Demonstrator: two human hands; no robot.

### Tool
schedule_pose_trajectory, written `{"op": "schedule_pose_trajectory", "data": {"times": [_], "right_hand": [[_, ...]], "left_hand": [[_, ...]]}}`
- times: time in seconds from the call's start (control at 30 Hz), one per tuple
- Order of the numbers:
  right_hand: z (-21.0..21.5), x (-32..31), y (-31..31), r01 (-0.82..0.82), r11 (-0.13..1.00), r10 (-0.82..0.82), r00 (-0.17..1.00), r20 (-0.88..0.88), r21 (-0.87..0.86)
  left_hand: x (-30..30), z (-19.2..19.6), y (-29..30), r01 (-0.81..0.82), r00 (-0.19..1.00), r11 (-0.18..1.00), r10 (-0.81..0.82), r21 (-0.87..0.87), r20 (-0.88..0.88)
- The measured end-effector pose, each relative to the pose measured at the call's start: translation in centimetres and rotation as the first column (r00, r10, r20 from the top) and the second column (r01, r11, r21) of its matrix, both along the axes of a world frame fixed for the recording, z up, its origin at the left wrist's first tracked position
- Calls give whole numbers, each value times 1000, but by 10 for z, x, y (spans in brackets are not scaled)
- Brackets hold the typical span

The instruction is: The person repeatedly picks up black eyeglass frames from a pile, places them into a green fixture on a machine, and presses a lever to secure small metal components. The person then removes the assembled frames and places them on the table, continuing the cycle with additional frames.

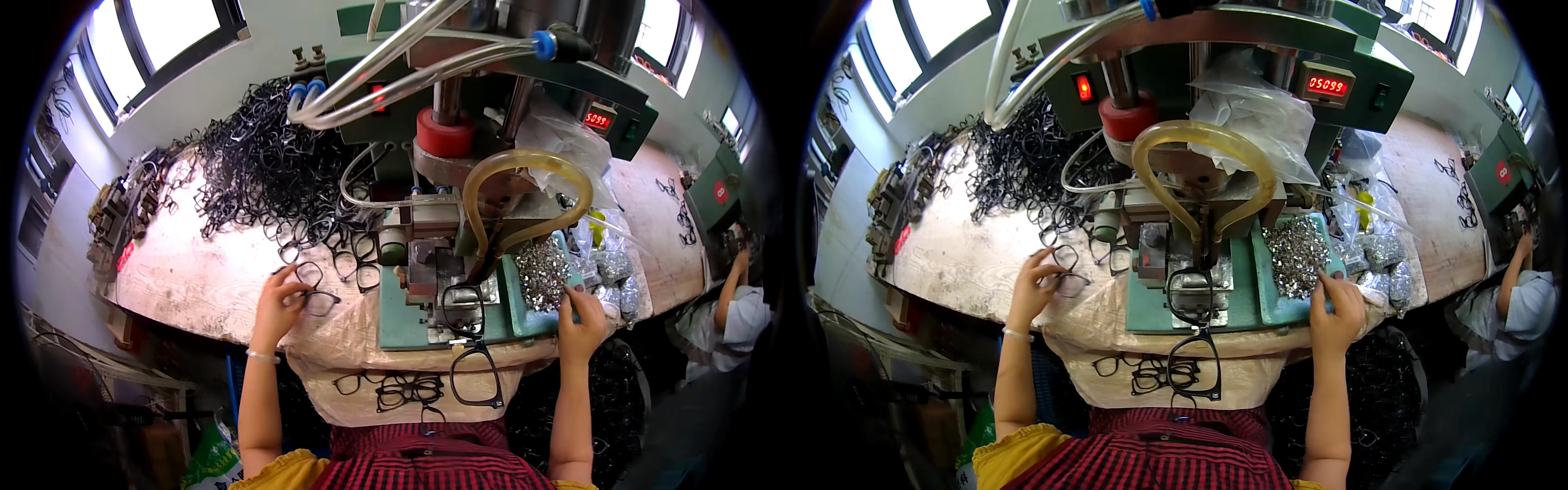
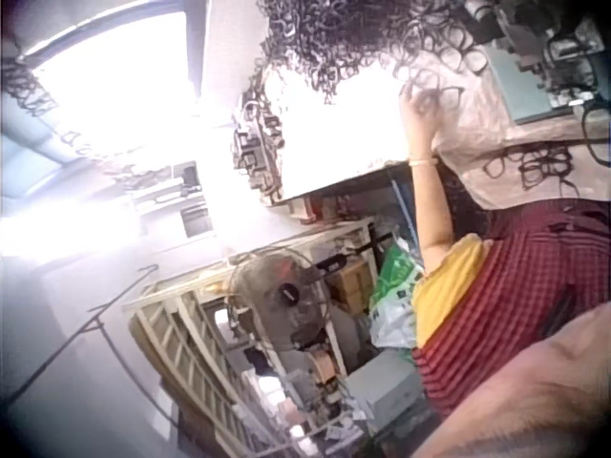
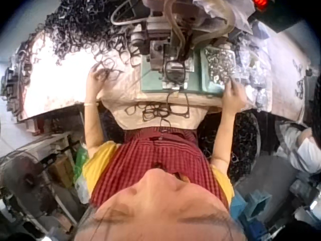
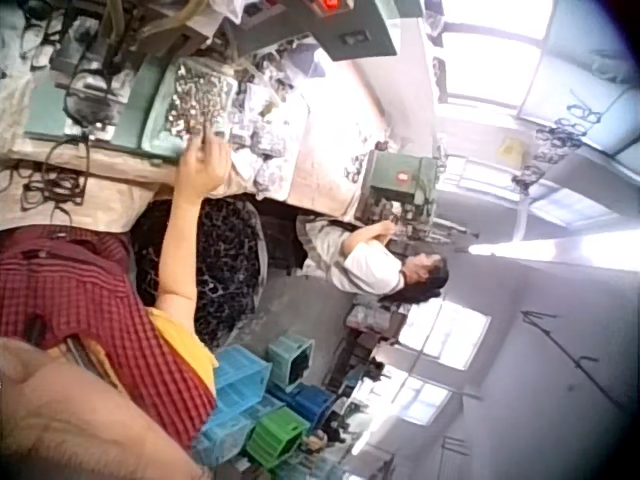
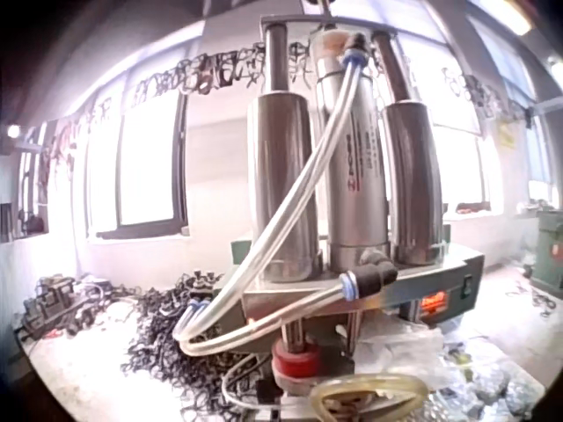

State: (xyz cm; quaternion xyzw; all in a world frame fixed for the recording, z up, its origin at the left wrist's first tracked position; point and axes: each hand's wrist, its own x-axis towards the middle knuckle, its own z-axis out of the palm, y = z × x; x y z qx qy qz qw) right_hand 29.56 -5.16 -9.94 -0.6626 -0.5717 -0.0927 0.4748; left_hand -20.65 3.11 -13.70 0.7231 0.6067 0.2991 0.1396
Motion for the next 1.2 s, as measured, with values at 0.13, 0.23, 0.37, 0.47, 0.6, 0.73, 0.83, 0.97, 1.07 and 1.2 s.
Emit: {"op": "schedule_pose_trajectory", "data": {"times": [0.13, 0.23, 0.37, 0.47, 0.6, 0.73, 0.83, 0.97, 1.07, 1.2], "right_hand": [[-6, 2, -27, -71, 994, 23, 886, -462, -87], [27, -29, -11, -349, 937, 237, 694, -680, -30], [69, -81, 41, -465, 878, 473, 806, -356, 114], [66, -110, 47, -497, 850, 499, 654, -569, 174], [58, -111, 45, -490, 844, 472, 486, -736, 219], [66, -109, 44, -591, 772, 523, 381, -763, 234], [73, -119, 42, -616, 732, 526, 239, -816, 291], [89, -123, 23, -595, 763, 477, 256, -841, 251], [85, -104, 14, -634, 759, 551, 501, -667, 150], [22, -44, 45, -57, 983, 77, 991, 112, -175]], "left_hand": [[13, 14, -37, -232, 966, 938, 192, 259, 171], [41, 24, -33, -159, 592, 986, 60, 44, 804], [86, 25, 0, 12, 358, 998, 57, -66, 932], [108, 8, -14, 15, 191, 988, 148, -154, 970], [124, 29, -18, 42, 147, 999, 9, -15, 989], [177, 157, -32, 152, 371, 774, -621, 615, 690], [197, 194, -22, 65, 695, 789, -475, 611, 539], [203, 196, -37, 168, 528, 858, -494, 486, 691], [186, 172, -66, 748, 372, 661, -337, -64, 865], [232, 122, -75, 909, 93, 337, 407, -244, 909]]}}
